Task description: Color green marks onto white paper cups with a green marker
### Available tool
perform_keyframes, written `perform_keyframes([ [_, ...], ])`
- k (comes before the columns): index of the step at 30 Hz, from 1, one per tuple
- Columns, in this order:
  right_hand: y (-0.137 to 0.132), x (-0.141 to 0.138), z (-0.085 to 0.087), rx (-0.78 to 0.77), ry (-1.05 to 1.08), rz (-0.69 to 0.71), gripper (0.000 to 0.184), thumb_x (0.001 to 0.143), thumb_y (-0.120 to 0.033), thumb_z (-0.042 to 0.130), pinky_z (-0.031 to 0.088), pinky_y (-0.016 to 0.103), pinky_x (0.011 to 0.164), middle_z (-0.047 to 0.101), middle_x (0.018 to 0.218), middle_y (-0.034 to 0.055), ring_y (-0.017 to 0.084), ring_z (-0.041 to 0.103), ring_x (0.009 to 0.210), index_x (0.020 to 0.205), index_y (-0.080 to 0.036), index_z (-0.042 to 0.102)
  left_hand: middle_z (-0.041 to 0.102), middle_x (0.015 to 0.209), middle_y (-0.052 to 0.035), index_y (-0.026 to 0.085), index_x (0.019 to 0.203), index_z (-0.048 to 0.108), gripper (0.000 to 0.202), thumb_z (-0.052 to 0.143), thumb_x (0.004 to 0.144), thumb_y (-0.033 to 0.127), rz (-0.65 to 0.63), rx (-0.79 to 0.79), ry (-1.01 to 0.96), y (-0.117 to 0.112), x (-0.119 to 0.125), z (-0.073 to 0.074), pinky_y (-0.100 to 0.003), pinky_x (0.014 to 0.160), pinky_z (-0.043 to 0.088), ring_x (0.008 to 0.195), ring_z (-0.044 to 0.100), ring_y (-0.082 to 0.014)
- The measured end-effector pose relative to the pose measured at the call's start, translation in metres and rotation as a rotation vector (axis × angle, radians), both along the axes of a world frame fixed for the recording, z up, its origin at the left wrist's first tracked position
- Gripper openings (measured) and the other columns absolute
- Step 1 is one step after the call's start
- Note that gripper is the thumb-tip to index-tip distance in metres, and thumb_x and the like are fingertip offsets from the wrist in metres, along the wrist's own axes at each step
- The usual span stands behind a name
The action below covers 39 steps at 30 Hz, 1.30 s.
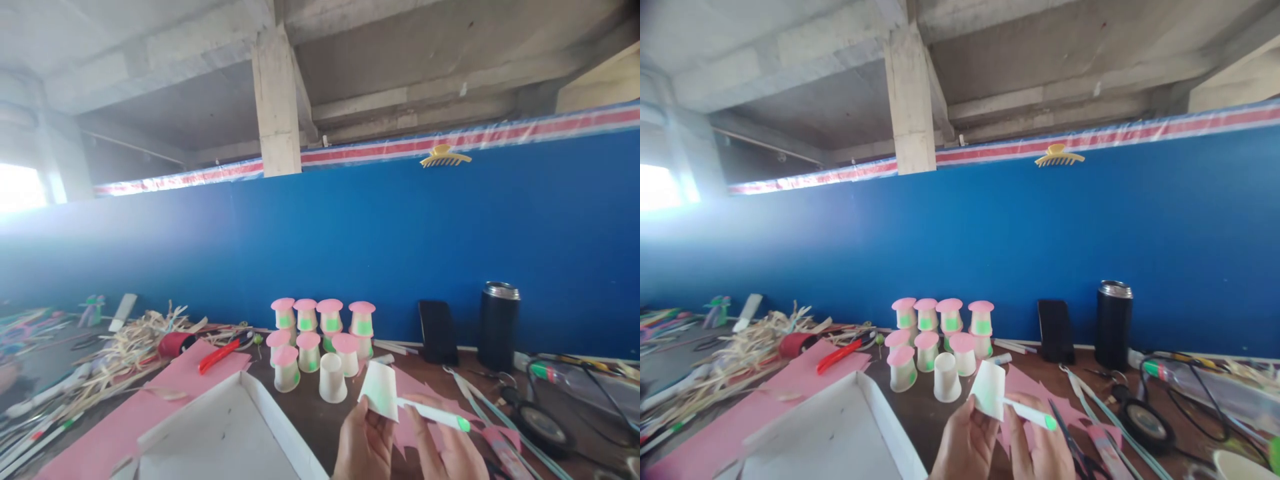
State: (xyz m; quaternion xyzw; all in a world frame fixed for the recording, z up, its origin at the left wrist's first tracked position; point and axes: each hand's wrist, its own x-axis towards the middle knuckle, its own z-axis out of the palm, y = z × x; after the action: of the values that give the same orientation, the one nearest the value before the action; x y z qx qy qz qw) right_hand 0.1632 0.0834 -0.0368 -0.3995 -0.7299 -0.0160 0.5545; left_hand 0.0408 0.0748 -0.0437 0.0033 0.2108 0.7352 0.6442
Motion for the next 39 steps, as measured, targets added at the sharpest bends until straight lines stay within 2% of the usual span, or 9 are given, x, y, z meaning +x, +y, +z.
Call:
perform_keyframes([
  [5, -0.003, -0.002, 0.003, 0.018, -0.025, 0.016, 0.028, 0.088, -0.041, 0.045, 0.052, 0.032, 0.076, 0.069, 0.095, 0.0095, 0.023, 0.065, 0.091, 0.098, -0.020, 0.061, 0.068, 0.100, -0.0170, 0.008, 0.102, 0.056, 0.026, 0.057, 0.078, 0.017, -0.021, 0.029, 0.004, -0.003, 0.002, 0.004, -0.033, 0.081, 0.053, 0.093, 0.065, -0.0228],
  [12, -0.004, -0.006, 0.002, 0.066, -0.059, 0.031, 0.024, 0.088, -0.039, 0.047, 0.051, 0.033, 0.075, 0.068, 0.096, 0.0080, 0.022, 0.064, 0.090, 0.097, -0.021, 0.060, 0.069, 0.094, -0.0148, 0.007, 0.101, 0.056, 0.025, 0.058, 0.078, 0.018, -0.041, 0.039, 0.021, -0.005, 0.002, 0.004, -0.030, 0.080, 0.053, 0.090, 0.066, -0.0217],
  [19, 0.004, -0.002, -0.006, 0.090, -0.104, 0.026, 0.025, 0.088, -0.040, 0.047, 0.051, 0.035, 0.076, 0.068, 0.096, 0.0094, 0.022, 0.064, 0.090, 0.097, -0.020, 0.060, 0.069, 0.097, -0.0176, 0.006, 0.100, 0.056, 0.024, 0.057, 0.077, 0.015, -0.038, 0.055, 0.006, -0.007, 0.003, 0.007, -0.033, 0.085, 0.052, 0.095, 0.065, -0.0238],
  [24, 0.007, -0.001, -0.002, 0.093, -0.115, 0.009, 0.026, 0.088, -0.041, 0.046, 0.051, 0.035, 0.073, 0.069, 0.092, 0.0082, 0.022, 0.065, 0.087, 0.097, -0.021, 0.060, 0.068, 0.098, -0.0190, 0.005, 0.099, 0.057, 0.024, 0.057, 0.077, 0.015, -0.057, 0.038, 0.000, -0.008, 0.004, 0.007, -0.034, 0.085, 0.052, 0.095, 0.065, -0.0244],
  [29, 0.007, 0.000, 0.000, 0.063, -0.102, -0.020, 0.027, 0.088, -0.042, 0.046, 0.051, 0.034, 0.067, 0.069, 0.082, 0.0075, 0.022, 0.066, 0.077, 0.087, -0.020, 0.060, 0.069, 0.096, -0.0190, 0.004, 0.099, 0.057, 0.025, 0.058, 0.077, 0.015, -0.056, 0.044, 0.010, -0.008, 0.004, 0.008, -0.033, 0.084, 0.053, 0.092, 0.066, -0.0244],
  [35, 0.006, 0.001, 0.001, 0.074, -0.115, 0.001, 0.028, 0.088, -0.042, 0.046, 0.050, 0.035, 0.075, 0.070, 0.091, 0.0085, 0.023, 0.065, 0.086, 0.095, -0.020, 0.062, 0.069, 0.099, -0.0191, 0.003, 0.101, 0.058, 0.027, 0.057, 0.077, 0.016, -0.086, 0.046, 0.011, -0.007, 0.003, 0.005, -0.033, 0.084, 0.052, 0.093, 0.066, -0.0242],
  [39, 0.005, 0.001, 0.002, 0.040, -0.085, -0.017, 0.028, 0.087, -0.043, 0.046, 0.051, 0.035, 0.071, 0.070, 0.086, 0.0076, 0.023, 0.066, 0.081, 0.091, -0.020, 0.062, 0.067, 0.101, -0.0201, 0.003, 0.101, 0.058, 0.027, 0.056, 0.077, 0.016, -0.086, 0.041, 0.013, -0.006, 0.003, 0.004, -0.033, 0.084, 0.052, 0.094, 0.065, -0.0250],
])
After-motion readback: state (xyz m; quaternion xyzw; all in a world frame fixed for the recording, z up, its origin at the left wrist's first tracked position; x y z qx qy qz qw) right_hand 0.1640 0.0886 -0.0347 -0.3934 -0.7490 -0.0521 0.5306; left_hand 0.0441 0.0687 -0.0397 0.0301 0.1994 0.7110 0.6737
